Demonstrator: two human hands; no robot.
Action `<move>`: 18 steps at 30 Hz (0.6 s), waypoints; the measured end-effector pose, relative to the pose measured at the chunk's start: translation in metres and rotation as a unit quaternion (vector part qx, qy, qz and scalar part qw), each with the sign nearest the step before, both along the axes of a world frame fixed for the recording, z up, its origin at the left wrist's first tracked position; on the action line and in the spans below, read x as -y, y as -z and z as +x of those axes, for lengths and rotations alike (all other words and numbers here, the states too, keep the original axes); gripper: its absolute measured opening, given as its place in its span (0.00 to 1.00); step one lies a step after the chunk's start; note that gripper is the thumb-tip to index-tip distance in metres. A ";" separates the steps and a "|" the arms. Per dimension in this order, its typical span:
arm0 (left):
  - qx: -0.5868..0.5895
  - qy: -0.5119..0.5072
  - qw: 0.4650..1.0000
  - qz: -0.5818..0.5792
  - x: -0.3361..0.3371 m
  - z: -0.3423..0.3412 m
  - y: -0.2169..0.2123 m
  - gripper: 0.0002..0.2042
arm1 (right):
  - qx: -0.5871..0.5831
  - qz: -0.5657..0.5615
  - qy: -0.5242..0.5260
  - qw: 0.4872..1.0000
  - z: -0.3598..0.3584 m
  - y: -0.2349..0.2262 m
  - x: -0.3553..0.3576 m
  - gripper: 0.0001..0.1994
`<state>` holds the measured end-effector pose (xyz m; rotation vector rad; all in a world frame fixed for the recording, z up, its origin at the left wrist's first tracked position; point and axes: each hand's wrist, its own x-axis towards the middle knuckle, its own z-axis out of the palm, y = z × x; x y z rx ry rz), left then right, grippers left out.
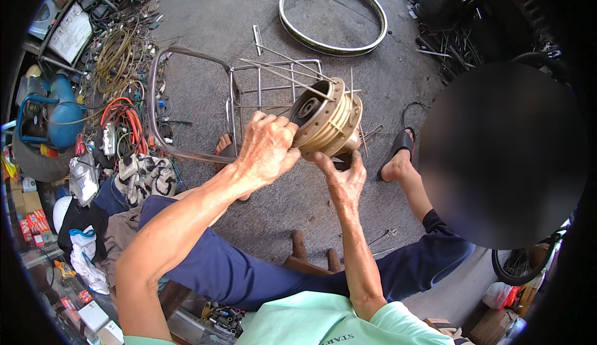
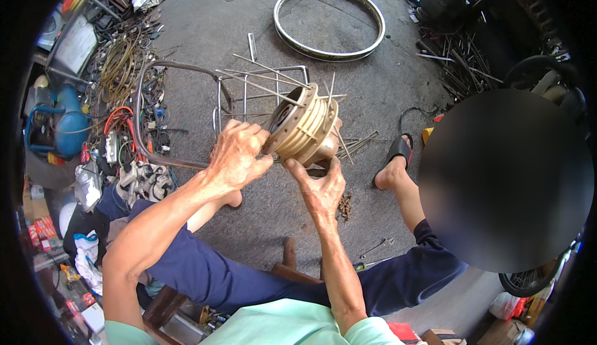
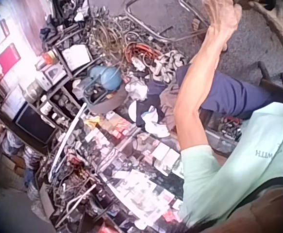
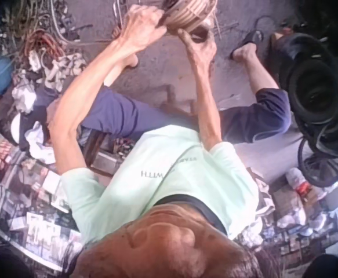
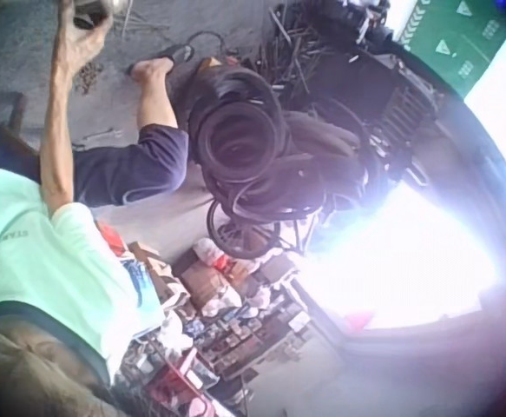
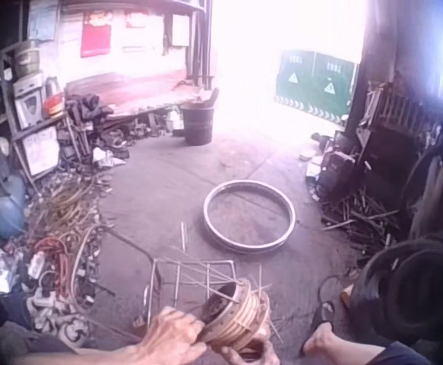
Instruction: The person inserts metal spokes into the holes of a bicycle hub, arranging them radially. They repeatedly adjust the spokes by hand to ensure they are properly seated and aligned.
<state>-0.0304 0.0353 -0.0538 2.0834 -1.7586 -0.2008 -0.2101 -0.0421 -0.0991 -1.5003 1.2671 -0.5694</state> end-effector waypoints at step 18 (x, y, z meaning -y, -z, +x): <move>-0.055 -0.008 0.993 0.103 0.014 -0.027 -0.013 0.15 | -0.095 -0.052 -0.147 0.983 -0.026 -0.017 0.050 0.39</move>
